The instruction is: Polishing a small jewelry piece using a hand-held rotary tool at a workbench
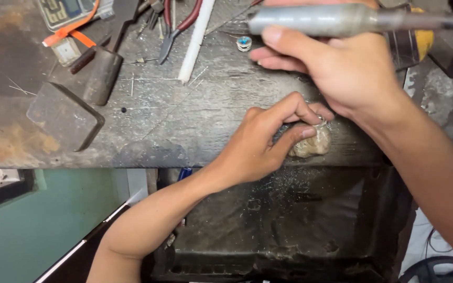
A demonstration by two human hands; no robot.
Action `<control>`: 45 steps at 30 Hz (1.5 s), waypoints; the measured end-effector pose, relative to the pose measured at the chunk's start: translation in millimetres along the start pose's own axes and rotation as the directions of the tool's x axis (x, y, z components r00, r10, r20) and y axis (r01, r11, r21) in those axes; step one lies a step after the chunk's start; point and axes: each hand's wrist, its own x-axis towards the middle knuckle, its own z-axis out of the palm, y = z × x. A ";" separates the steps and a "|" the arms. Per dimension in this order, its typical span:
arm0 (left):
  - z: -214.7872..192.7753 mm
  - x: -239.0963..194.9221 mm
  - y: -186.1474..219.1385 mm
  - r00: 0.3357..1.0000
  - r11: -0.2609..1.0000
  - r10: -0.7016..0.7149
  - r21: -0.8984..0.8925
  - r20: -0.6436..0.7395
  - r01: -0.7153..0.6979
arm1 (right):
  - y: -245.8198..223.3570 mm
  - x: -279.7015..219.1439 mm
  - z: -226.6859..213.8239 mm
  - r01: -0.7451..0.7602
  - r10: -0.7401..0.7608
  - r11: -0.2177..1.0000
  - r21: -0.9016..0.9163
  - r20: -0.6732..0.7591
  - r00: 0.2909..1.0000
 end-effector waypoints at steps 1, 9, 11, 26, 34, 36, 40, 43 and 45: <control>-0.2 -0.4 0.5 1.000 1.000 0.002 0.002 -0.001 -0.002 | 0.3 4.5 3.9 0.003 -0.003 1.000 0.000 0.001 1.000; -2.0 -1.1 0.6 1.000 0.999 0.029 -0.039 -0.001 -0.029 | 10.7 28.1 18.4 0.080 -0.075 0.996 -0.047 0.095 0.993; -2.4 -0.4 -0.2 0.999 0.999 0.036 -0.029 -0.001 -0.036 | -3.5 17.6 18.7 -0.003 0.005 0.995 -0.096 0.022 1.000; -0.8 0.1 0.0 1.000 0.997 -0.023 -0.067 0.008 0.024 | 33.2 -27.8 -51.4 0.697 -0.685 0.715 -0.056 0.140 0.715; 1.5 3.6 -7.7 0.999 0.999 0.047 0.018 -0.011 -0.047 | 138.1 -73.6 -94.8 0.781 -0.784 0.601 0.171 -0.068 0.618; 2.6 3.7 -10.1 0.998 0.998 0.052 0.044 -0.034 -0.051 | 146.3 -91.1 -80.2 0.688 -0.668 0.724 0.057 -0.193 0.719; 2.5 5.0 -1.8 0.998 0.994 -0.041 0.102 -0.039 0.045 | 154.9 -96.0 -75.4 0.629 -0.610 0.777 -0.034 -0.289 0.738; 1.9 4.0 -3.8 0.999 0.994 -0.038 0.105 -0.022 0.040 | 170.4 -94.3 -83.8 0.628 -0.712 0.702 -0.335 -0.347 0.611; 1.4 4.2 -4.4 1.000 0.991 -0.027 0.134 -0.009 0.028 | 171.9 -94.5 -86.9 0.638 -0.741 0.670 -0.378 -0.299 0.601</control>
